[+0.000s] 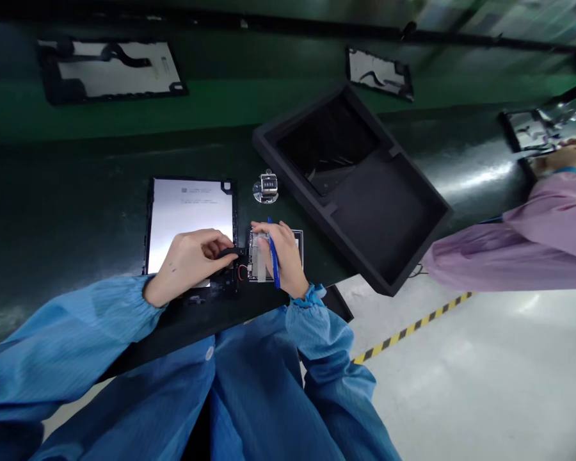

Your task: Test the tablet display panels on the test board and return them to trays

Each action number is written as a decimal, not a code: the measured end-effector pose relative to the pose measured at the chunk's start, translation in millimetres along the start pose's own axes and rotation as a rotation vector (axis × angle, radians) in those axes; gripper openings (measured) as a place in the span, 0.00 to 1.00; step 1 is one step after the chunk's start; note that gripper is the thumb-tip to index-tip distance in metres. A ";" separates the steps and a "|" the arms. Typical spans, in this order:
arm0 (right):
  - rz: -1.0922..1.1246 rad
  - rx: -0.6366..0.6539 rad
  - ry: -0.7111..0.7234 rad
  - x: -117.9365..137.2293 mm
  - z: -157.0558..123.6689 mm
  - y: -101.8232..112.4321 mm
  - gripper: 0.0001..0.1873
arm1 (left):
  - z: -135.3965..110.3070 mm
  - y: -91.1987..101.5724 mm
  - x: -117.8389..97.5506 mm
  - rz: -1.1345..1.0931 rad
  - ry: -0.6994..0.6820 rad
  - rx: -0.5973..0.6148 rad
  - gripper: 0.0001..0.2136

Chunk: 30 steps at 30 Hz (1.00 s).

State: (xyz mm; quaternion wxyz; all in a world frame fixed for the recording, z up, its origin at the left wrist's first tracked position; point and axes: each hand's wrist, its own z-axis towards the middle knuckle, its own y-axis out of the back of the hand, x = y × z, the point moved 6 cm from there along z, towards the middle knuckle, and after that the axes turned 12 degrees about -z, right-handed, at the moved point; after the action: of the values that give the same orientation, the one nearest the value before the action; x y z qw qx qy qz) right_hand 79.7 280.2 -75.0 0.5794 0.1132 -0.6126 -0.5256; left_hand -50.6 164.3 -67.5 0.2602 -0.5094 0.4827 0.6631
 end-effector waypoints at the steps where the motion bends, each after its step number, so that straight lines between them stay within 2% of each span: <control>1: 0.003 0.000 -0.001 -0.5 -0.1 -0.6 0.08 | 0.4 -1.5 -0.4 0.009 0.001 0.002 0.03; 16: 0.009 0.008 -0.002 -1.1 0.6 -1.0 0.07 | 0.1 -7.6 2.3 0.073 -0.016 -0.010 0.02; 22: 0.016 0.017 0.005 -1.4 0.2 -1.7 0.06 | 2.1 -9.0 2.1 0.060 0.010 0.024 0.03; 30: 0.044 0.069 -0.014 2.1 5.9 2.8 0.14 | 4.4 -7.3 -0.6 0.061 -0.014 0.020 0.02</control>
State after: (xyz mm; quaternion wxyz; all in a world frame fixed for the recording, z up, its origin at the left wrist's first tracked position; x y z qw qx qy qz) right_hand 75.5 282.8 -70.3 0.5824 0.1158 -0.6366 -0.4921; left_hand -46.2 171.3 -69.6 0.2482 -0.4871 0.5027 0.6696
